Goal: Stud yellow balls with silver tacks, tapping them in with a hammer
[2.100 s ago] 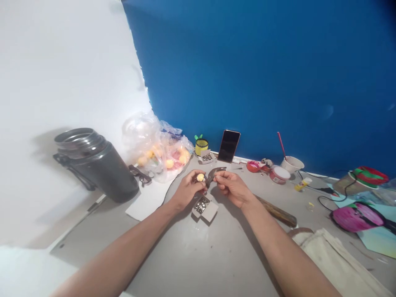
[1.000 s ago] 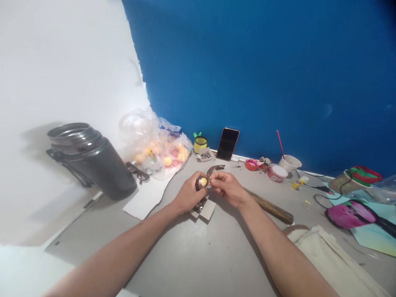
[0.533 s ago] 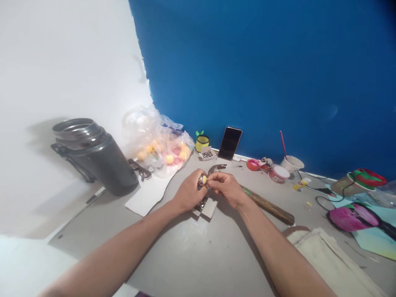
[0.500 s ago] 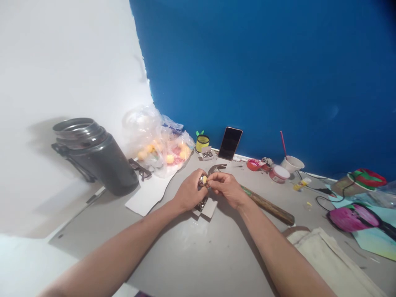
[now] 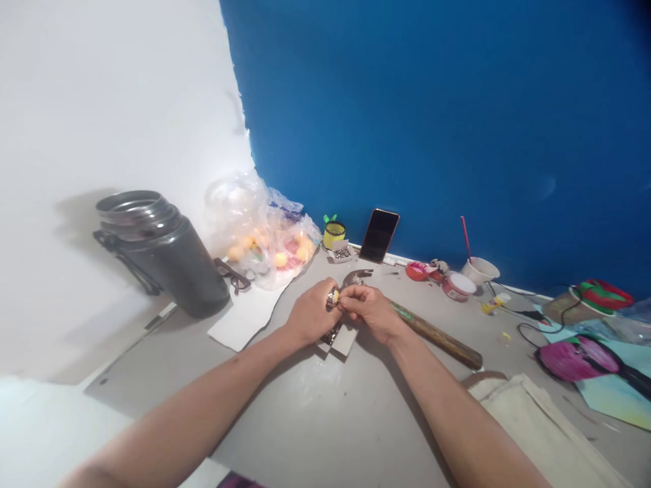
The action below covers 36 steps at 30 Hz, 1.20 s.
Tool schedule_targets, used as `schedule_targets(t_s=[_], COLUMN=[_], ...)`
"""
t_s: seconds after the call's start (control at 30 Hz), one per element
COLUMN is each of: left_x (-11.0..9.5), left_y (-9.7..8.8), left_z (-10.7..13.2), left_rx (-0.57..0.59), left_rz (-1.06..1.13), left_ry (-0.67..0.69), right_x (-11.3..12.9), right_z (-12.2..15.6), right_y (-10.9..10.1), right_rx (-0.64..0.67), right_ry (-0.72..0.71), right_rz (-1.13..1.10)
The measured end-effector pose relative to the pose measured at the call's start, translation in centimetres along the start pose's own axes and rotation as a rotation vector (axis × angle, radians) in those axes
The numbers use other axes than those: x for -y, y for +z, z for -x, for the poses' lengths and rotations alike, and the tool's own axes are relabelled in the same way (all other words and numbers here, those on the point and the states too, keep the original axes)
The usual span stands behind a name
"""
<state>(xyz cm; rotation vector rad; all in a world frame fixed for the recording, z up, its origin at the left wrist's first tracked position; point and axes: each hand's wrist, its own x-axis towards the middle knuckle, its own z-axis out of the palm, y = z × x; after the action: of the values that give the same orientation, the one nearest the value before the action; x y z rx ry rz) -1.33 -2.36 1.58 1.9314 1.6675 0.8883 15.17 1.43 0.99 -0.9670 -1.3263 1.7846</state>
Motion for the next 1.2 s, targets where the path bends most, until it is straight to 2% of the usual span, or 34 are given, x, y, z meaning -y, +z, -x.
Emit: schedule_targets(t_s=[0.43, 0.73, 1.2], left_x=[-0.1, -0.2, 0.0], left_y=[0.0, -0.1, 0.3], left_z=[0.0, 0.0, 0.2], left_rx=[0.003, 0.045, -0.001], left_rz=[-0.101, -0.079, -0.256], left_ry=[-0.027, -0.039, -0.033], right_x=[0.2, 0.5, 0.0], right_z=[0.2, 0.4, 0.4], right_y=[1.0, 0.7, 1.9], right_rx=[-0.043, 0.02, -0.063], right_ry=[-0.058, -0.024, -0.11], right_rz=[0.077, 0.087, 0.184])
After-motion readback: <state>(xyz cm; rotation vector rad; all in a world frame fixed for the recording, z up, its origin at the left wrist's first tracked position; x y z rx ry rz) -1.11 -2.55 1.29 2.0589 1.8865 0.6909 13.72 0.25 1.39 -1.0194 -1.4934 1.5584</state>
